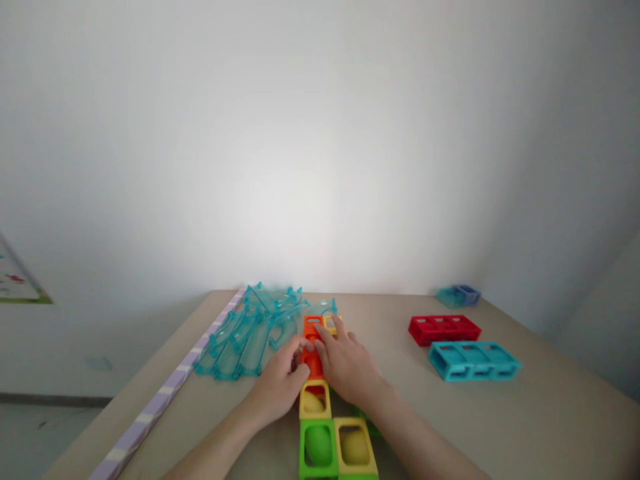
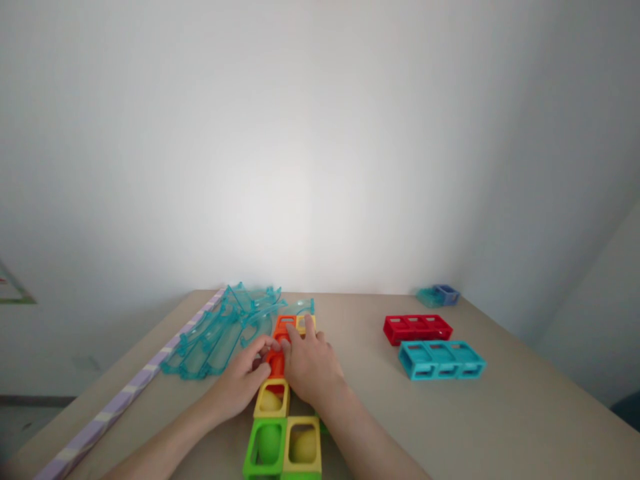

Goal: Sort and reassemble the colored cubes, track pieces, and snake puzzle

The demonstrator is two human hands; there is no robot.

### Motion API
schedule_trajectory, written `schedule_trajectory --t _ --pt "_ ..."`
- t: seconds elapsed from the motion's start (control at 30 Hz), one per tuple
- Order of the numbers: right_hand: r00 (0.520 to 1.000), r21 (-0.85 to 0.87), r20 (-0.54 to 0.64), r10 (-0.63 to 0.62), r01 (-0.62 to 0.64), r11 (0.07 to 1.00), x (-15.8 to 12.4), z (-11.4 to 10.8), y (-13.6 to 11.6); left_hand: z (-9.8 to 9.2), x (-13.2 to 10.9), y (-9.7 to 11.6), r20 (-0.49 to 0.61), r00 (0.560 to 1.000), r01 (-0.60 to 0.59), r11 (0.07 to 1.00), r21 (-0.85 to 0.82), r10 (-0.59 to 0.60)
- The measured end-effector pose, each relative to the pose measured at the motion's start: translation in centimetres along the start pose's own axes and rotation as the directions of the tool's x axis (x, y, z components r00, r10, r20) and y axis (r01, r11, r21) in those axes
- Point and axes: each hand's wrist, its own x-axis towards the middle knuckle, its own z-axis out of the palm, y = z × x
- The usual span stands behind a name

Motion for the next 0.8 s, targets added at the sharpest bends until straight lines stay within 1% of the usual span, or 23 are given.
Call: schedule_trajectory --t 0.2,0.27,0.37,0.43,0.5,0.53,0.6,0.7,0.73,0.8 --pt "0.999 0.032 -0.038 0.01 -0.009 0.999 0.1 0.3 0.4 -0.2 -0.2 -0.1 0.01 1.0 -0.028 0.999 0.03 0.028" --pt "0.999 0.032 -0.044 0.014 -0.013 0.999 0.1 0.4 0.5 -0.3 -0.3 -0.2 -0.006 0.999 -0.033 0.999 0.023 0.033" --pt "0.998 0.023 -0.066 0.024 -0.023 0.999 0.2 0.6 0.7 -0.4 -0.3 -0.7 -0.038 0.999 0.031 0.998 -0.05 -0.033" --pt "0.996 0.015 -0.081 0.031 -0.03 0.999 0.3 0.7 0.8 -0.4 -0.3 -1.3 -0.01 0.995 0.099 0.984 -0.145 -0.102" --pt "0.995 0.007 -0.093 0.028 -0.028 1.0 0.4 0.8 0.8 -0.4 -0.3 -1.6 0.021 0.993 0.119 0.97 -0.211 -0.117" --pt "0.995 0.003 -0.101 0.026 -0.025 1.0 0.4 0.8 0.8 -0.4 -0.3 -1.7 0.018 0.993 0.115 0.967 -0.229 -0.114" --pt "0.992 -0.003 -0.121 0.02 -0.02 1.0 0.3 0.8 0.8 -0.3 -0.4 -1.5 0.011 0.991 0.133 0.955 -0.264 -0.135" --pt "0.989 -0.01 -0.151 -0.004 0.002 1.0 0.1 0.6 0.7 -0.3 -0.5 -0.7 0.054 0.973 0.228 0.909 -0.349 -0.223" --pt "0.988 -0.013 -0.153 -0.018 0.017 1.0 0.0 0.5 0.7 -0.3 -0.6 -0.4 0.066 0.971 0.239 0.905 -0.352 -0.231" --pt "0.989 -0.013 -0.144 -0.043 0.042 0.999 -0.1 0.1 0.6 -0.2 -0.7 0.0 0.044 0.978 0.208 0.927 -0.311 -0.205"
